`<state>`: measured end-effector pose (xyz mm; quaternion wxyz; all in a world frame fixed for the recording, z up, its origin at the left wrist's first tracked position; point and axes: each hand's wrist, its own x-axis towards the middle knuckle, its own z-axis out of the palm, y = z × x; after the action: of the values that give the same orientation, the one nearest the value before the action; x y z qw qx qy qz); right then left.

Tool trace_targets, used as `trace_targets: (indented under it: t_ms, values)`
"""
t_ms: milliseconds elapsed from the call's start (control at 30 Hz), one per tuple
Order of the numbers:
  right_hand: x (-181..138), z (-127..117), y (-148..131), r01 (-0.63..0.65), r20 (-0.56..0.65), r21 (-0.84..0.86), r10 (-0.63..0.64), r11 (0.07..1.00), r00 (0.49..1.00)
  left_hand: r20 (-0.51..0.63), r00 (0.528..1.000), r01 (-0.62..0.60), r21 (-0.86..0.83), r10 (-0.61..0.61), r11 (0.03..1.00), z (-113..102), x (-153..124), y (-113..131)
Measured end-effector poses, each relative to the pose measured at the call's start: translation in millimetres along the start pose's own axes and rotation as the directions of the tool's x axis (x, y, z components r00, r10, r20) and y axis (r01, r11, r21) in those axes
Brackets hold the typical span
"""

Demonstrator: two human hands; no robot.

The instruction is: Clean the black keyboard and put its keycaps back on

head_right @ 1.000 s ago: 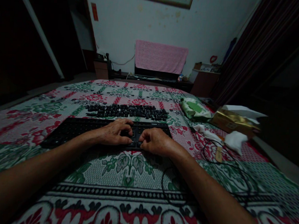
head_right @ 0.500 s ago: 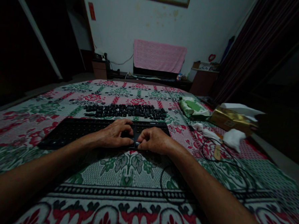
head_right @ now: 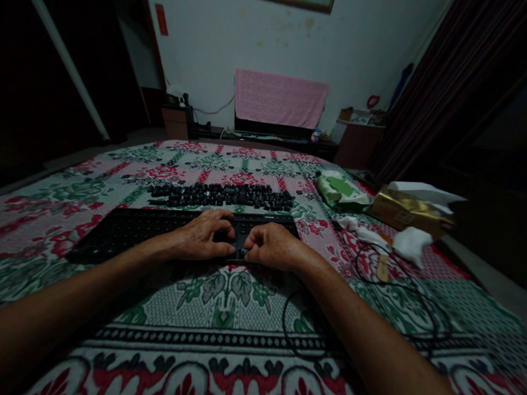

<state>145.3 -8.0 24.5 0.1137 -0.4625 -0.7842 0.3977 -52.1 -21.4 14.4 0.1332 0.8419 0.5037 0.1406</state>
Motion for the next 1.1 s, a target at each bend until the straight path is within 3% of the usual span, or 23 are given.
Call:
trace_targets:
  t_ms: [1100]
  values:
    - [-0.7,0.1,-0.5,0.025,0.029,-0.005,-0.024,1.000,0.999,-0.007,1.000,0.022,0.002,-0.022,1.000,0.5,0.0,4.0]
